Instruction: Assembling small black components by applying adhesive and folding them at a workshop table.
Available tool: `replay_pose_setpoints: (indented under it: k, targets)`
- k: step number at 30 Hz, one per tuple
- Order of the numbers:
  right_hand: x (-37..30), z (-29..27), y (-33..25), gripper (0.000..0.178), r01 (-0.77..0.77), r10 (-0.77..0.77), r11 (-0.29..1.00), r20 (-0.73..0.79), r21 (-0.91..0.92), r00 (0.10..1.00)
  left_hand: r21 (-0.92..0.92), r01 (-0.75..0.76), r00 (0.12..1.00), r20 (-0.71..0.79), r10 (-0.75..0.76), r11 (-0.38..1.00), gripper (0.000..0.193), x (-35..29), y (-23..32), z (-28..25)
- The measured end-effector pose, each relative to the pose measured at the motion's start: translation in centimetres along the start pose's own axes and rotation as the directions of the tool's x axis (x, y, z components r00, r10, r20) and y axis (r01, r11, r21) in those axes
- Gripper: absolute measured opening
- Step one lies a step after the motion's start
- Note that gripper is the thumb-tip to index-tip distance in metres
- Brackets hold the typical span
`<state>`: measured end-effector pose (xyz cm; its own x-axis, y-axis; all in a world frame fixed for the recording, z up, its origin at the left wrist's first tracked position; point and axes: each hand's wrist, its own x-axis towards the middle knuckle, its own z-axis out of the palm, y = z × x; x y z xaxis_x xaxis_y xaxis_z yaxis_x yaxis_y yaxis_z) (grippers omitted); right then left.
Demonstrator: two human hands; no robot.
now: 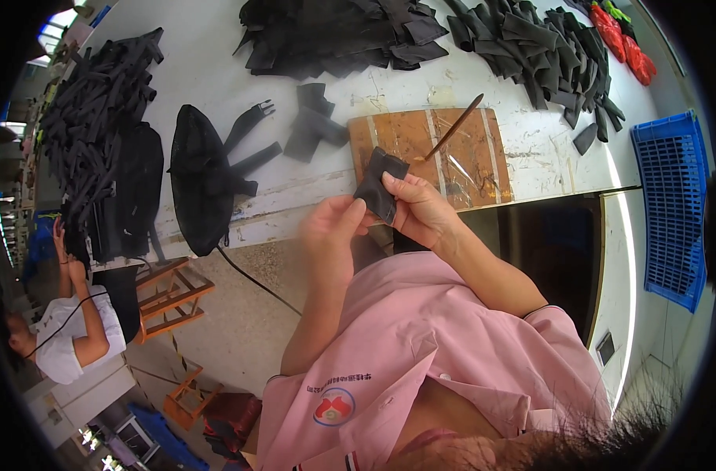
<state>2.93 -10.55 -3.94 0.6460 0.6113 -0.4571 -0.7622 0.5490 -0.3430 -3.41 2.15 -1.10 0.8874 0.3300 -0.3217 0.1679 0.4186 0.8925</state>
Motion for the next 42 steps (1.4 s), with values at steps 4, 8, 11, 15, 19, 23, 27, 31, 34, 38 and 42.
replay_pose_setpoints:
  k: [4,8,11,15,19,23,27,31,34,38,42]
  targets:
    - [-0.8,0.8,-2.0,0.027,-0.171,-0.074,0.186,-0.188,-0.967,0.979,-0.018,-0.041,0.999,0.002,0.041,0.999,0.006,-0.2,-0.6,-0.1]
    - [-3.4,0.3,-1.5,0.034,0.371,-0.567,-0.241,0.44,-0.897,0.697,0.294,-0.181,0.982,0.012,0.186,0.938,0.008,-0.8,-0.3,0.4]
    - [-4.3,1.9,-1.3,0.028,0.53,-0.468,0.01,0.465,-0.848,0.752,0.258,-0.305,0.947,0.19,0.261,0.917,0.01,-1.3,-0.1,1.3]
    - [-4.7,2.1,-1.5,0.015,0.519,-0.487,-0.071,0.483,-0.852,0.728,0.313,-0.327,0.94,0.206,0.272,0.892,0.008,-1.0,-0.6,1.2]
    - [-4.8,2.2,-2.0,0.01,0.519,-0.464,-0.045,0.478,-0.854,0.746,0.238,-0.184,0.971,0.197,0.138,0.954,0.008,-0.8,-0.9,0.9]
    - [-4.6,2.3,-1.7,0.007,0.46,-0.493,-0.085,0.438,-0.884,0.751,0.174,-0.065,0.974,0.225,0.025,0.983,0.01,-0.4,-0.8,0.7]
    - [-3.9,1.6,-1.2,0.007,0.413,-0.499,-0.339,0.534,-0.845,0.682,0.528,-0.324,0.946,0.209,0.25,0.785,0.009,-0.6,-1.2,1.3]
    - [-3.2,1.4,-0.4,0.012,0.351,-0.562,-0.422,0.545,-0.836,0.622,0.704,-0.458,0.823,0.106,0.559,0.542,0.005,-0.5,-3.7,2.4]
    - [-2.7,0.7,-0.7,0.015,0.202,-0.651,-0.46,0.483,-0.865,0.585,0.402,-0.33,0.93,-0.018,0.368,0.854,0.011,0.2,-2.5,3.1]
    - [-3.2,-0.3,-2.1,0.013,0.357,-0.658,0.013,0.261,-0.934,0.707,-0.391,0.216,0.945,0.315,-0.091,0.895,0.025,0.6,-0.7,3.1]
    - [-3.8,-1.1,-2.8,0.004,0.279,-0.402,0.565,0.036,-0.776,0.915,0.043,0.011,0.951,0.308,-0.024,0.999,0.024,0.5,-1.3,4.1]
